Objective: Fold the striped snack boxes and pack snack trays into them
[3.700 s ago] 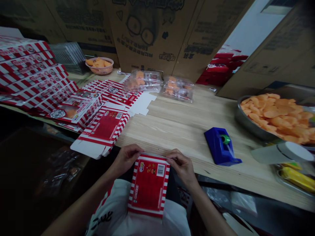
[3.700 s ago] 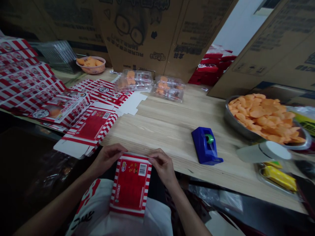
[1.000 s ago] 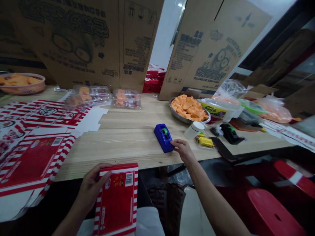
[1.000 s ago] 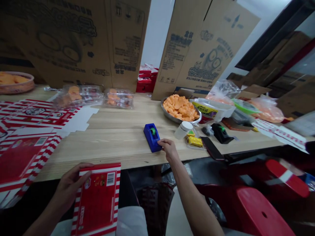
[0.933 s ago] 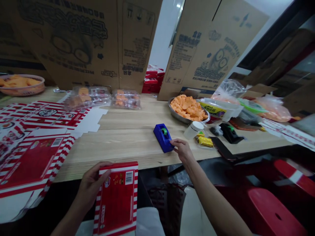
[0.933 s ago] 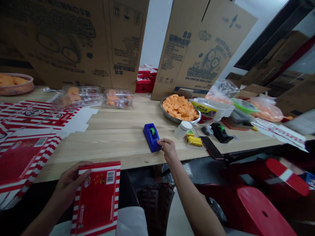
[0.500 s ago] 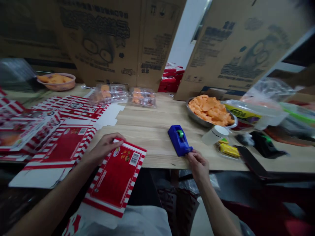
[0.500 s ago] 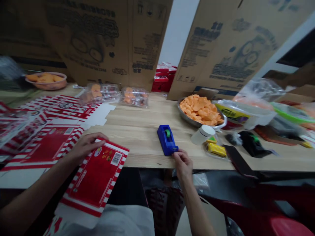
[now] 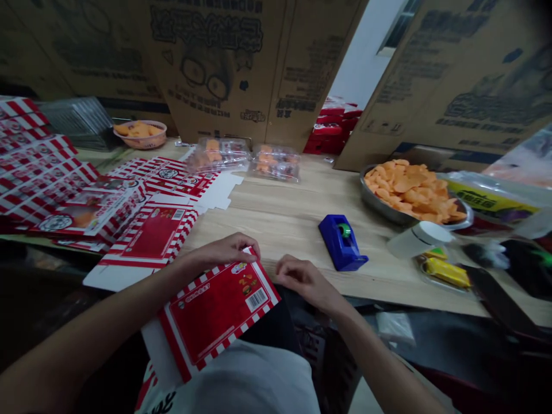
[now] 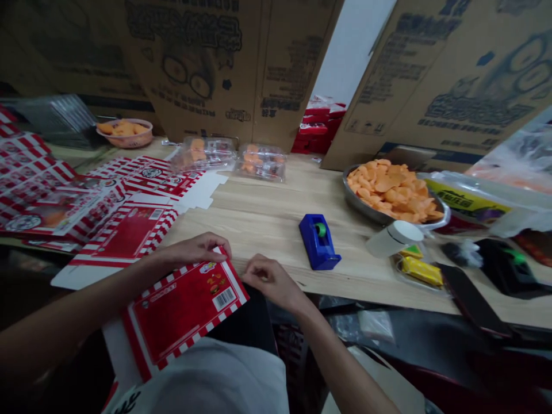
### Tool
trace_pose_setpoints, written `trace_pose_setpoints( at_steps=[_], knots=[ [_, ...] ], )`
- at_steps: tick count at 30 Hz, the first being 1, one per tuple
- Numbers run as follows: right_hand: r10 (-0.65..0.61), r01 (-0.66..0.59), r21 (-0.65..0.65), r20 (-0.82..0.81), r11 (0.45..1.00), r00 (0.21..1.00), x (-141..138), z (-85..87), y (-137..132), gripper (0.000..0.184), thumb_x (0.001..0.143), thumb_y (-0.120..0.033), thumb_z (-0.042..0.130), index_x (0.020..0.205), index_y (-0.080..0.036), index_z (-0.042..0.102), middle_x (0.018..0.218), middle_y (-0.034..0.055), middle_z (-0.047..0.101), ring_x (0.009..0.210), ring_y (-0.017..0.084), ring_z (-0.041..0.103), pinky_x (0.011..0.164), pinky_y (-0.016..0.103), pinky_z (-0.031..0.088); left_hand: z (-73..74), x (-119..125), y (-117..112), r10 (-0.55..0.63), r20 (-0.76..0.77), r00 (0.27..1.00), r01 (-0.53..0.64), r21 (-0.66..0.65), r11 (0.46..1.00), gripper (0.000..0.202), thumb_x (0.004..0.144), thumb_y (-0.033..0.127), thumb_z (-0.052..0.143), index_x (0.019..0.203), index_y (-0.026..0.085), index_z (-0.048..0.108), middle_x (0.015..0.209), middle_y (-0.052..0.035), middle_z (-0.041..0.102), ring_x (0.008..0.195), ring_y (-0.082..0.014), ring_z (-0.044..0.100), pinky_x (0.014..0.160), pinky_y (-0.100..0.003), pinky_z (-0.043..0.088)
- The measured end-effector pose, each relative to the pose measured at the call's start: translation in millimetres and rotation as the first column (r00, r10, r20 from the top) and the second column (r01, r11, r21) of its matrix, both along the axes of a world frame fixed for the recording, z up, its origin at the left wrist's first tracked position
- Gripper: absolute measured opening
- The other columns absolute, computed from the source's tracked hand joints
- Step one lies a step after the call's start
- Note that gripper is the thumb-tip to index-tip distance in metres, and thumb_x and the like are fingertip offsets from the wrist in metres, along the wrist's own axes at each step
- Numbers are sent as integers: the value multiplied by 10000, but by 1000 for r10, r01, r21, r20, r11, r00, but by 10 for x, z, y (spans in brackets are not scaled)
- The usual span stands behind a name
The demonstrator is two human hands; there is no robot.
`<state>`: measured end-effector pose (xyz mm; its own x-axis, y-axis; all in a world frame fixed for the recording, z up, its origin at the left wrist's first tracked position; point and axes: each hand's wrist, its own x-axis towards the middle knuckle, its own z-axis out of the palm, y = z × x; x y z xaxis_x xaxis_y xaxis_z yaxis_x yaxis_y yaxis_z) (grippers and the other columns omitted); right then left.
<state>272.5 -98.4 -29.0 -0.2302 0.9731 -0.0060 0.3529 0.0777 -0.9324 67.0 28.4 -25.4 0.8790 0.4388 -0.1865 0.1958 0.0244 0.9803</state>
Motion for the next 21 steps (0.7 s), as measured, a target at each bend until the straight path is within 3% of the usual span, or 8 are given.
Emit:
trace_pose_setpoints(
  at_steps=[2, 5, 8, 11, 13, 17, 19, 21],
  knots=[
    [83, -85, 6, 116, 996, 990, -168, 80, 168, 201, 794, -304, 623, 646, -174, 581, 754, 14, 569, 696, 136, 519, 617, 243, 399, -36, 11, -22, -38, 32, 999, 38, -7, 999, 159, 717, 298, 672, 785, 159, 706, 690, -3, 666, 609, -120, 556, 589, -205, 398],
    [72, -76, 1, 318, 997, 946, -287, 47, 294, 202, 717, -244, 690, 592, -173, 548, 667, -13, 535, 608, 111, 473, 549, 226, 347, -86, -3, -42, -70, 96, 993, 67, 34, 997, 142, 700, 285, 695, 759, 158, 716, 719, -14, 693, 665, -134, 585, 654, -215, 424],
    [74, -54, -68, 340, 996, 937, -291, -59, 321, 227, 685, -286, 724, 588, -170, 555, 645, -14, 551, 579, 109, 478, 525, 227, 343, -105, -45, -61, -66, 111, 992, 64, 21, 998, 130, 679, 274, 721, 726, 153, 715, 676, -10, 685, 613, -123, 573, 602, -203, 419],
    [111, -73, -204, 183, 976, 977, -254, -129, 331, 274, 657, -385, 748, 650, -165, 585, 633, -15, 575, 562, 107, 492, 506, 218, 370, -61, -83, -95, -68, 90, 994, 73, -49, 996, 148, 674, 291, 735, 727, 154, 718, 651, -10, 680, 577, -119, 567, 561, -202, 419],
    [165, -162, -351, -22, 922, 986, -256, -151, 333, 377, 601, -459, 774, 780, -162, 623, 677, -11, 612, 575, 117, 529, 513, 220, 409, 9, -93, -124, -100, 93, 991, 107, -71, 992, 170, 679, 311, 735, 758, 161, 727, 672, -17, 690, 590, -127, 581, 575, -213, 439],
    [165, -472, -462, -560, 751, 812, -353, -198, 334, 671, 454, -568, 813, 953, -149, 655, 862, 54, 690, 761, 211, 652, 706, 323, 513, 192, -104, -134, -126, 122, 984, 136, -81, 987, 188, 692, 322, 721, 810, 177, 730, 737, -35, 706, 650, -149, 608, 607, -236, 469],
    [43, -439, -439, -667, 784, 744, -375, -218, 365, 696, 482, -643, 771, 965, -154, 660, 925, 86, 700, 845, 244, 664, 797, 361, 508, 244, -131, -95, -2, 132, 991, 19, -131, 991, 195, 676, 330, 725, 790, 172, 712, 704, -28, 689, 627, -150, 604, 576, -235, 465],
    [-104, -304, -447, -686, 842, 721, -323, -215, 431, 709, 611, -765, 599, 1000, -174, 644, 994, 112, 694, 897, 251, 662, 820, 379, 504, 226, -184, -36, 306, 152, 940, -276, -191, 942, 218, 656, 334, 735, 784, 169, 675, 666, -3, 657, 572, -133, 588, 533, -221, 451]
  ],
)
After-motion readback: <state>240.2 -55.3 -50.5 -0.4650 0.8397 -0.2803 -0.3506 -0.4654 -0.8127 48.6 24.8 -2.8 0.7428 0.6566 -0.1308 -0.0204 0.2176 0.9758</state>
